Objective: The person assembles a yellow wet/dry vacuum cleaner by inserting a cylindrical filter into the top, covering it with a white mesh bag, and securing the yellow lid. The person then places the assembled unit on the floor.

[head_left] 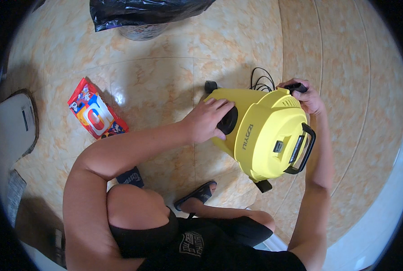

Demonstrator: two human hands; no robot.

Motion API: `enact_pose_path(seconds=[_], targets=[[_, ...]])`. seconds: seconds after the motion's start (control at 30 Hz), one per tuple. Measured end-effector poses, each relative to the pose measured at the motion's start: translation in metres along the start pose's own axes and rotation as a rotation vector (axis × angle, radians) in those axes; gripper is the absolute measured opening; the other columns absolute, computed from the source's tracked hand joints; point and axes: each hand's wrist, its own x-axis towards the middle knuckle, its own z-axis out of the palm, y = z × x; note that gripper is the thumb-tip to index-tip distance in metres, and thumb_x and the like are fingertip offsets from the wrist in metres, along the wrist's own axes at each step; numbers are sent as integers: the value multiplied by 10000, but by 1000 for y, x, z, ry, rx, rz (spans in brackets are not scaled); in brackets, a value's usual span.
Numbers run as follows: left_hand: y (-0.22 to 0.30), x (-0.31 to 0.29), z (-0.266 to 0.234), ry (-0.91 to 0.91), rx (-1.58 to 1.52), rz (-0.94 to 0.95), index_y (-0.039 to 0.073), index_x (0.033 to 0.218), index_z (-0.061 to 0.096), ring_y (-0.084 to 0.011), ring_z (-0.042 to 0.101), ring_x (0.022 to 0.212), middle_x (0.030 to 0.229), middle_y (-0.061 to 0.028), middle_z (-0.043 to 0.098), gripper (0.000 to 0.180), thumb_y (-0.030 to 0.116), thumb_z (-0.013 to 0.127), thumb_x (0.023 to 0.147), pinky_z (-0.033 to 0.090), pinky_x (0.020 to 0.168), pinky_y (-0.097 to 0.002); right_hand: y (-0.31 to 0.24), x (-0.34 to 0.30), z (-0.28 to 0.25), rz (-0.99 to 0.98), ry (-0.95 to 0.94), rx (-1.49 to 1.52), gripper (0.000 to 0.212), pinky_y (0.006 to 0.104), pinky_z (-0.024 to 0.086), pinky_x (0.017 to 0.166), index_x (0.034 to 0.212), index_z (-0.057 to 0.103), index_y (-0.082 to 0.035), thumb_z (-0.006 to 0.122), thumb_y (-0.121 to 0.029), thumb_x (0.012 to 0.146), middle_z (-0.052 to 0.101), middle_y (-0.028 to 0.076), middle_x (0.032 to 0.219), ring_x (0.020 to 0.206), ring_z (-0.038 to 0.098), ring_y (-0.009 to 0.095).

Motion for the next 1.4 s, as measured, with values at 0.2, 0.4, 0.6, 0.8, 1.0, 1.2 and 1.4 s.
enact_pose_path(seconds=[0.2, 0.4, 0.6, 0.8, 1.0, 1.2, 1.4], targets=[[3, 4, 7, -79, -27, -24, 6, 1288, 479, -368, 519, 1115, 1228, -201, 543, 822, 293, 835, 605, 412, 985, -442, 12, -29, -1, -251, 250, 7, 401, 359, 500, 911, 1154, 588, 27, 716, -166, 826, 642, 135, 1130, 1041, 612, 214], [8, 133, -52, -216, -453, -255, -12, 1267, 518, -249, 567, 1103, 1213, -142, 588, 636, 426, 690, 838, 435, 955, -386, 133, -185, 21, -281, 1409, 172, 220, 362, 470, 831, 1087, 585, -74, 605, -213, 917, 635, 47, 1077, 1001, 592, 164], [59, 196, -17, -505, -836, -404, -17, 1247, 530, -192, 600, 1002, 1109, -125, 634, 539, 396, 611, 911, 451, 919, -349, 187, -206, 137, 129, 646, 1072, 594, 599, 421, 930, 1337, 405, -54, 488, -479, 929, 424, 241, 1366, 1191, 472, 442], [42, 170, -17, -163, -696, -459, -10, 1126, 589, -142, 615, 908, 1021, -72, 656, 370, 314, 555, 950, 495, 784, -291, 181, -140, 88, -36, 739, 980, 345, 492, 586, 692, 1133, 532, 34, 408, -245, 972, 635, 200, 1055, 862, 665, 343], [58, 126, -58, 7, -257, -481, -33, 1084, 597, -160, 634, 731, 894, -79, 662, 333, 260, 497, 961, 532, 668, -323, 172, -67, 23, -209, 840, 738, 210, 333, 393, 355, 938, 597, 6, 576, -200, 906, 621, 103, 727, 505, 580, 198], [70, 117, -55, 219, -5, -613, -143, 867, 616, -259, 668, 621, 797, -183, 657, 351, 187, 502, 908, 565, 542, -390, 155, -60, 58, -385, 993, 640, 204, 359, 431, 437, 828, 624, 45, 608, -157, 846, 651, 154, 721, 572, 629, 251], [92, 119, -36, 260, 167, -575, -174, 772, 608, -298, 644, 532, 690, -200, 639, 321, 107, 486, 869, 535, 496, -388, 151, -66, 63, -187, 1290, 133, 265, 461, 493, 817, 903, 653, 80, 567, -157, 820, 644, 304, 940, 936, 630, 422]])
